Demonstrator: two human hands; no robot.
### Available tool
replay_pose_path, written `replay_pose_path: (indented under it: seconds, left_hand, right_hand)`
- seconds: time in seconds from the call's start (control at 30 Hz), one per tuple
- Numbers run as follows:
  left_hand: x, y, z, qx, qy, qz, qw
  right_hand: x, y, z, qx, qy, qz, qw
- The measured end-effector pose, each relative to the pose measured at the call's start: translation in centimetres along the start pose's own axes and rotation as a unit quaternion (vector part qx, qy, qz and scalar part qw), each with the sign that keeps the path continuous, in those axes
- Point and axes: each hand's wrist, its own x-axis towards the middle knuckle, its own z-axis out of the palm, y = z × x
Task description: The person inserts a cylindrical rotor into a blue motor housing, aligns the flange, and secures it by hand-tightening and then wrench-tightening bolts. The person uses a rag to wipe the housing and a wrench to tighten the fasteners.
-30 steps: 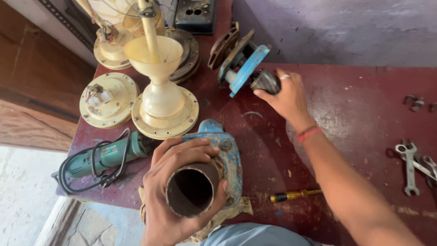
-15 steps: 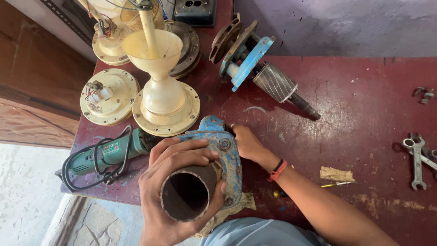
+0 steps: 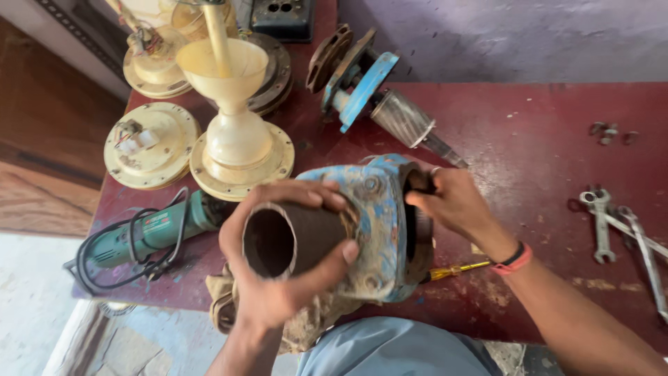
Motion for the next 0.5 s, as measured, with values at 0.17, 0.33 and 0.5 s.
replay_pose_path:
  seconds: [0.17,0.33,0.5]
  left_hand:
    - [1.9,-6.9,1.9,-0.221,0.05,-0.055,0.972]
    - [2.5,-13.8,3.7,-0.346,0.109,-0.111,0.925]
    - [2.6,-18.3,3.0,-0.384,0.114,-0.124,0.908]
  right_hand:
    - [-0.3,-0.2,-5.8,-0.155,0.05,0.164,0.973]
    - [-0.4,0.9,-7.4,-0.206,0.061,0.172,0.961]
    - [0.0,2.2,-7.3,-0.224,0.068,0.168,0.958]
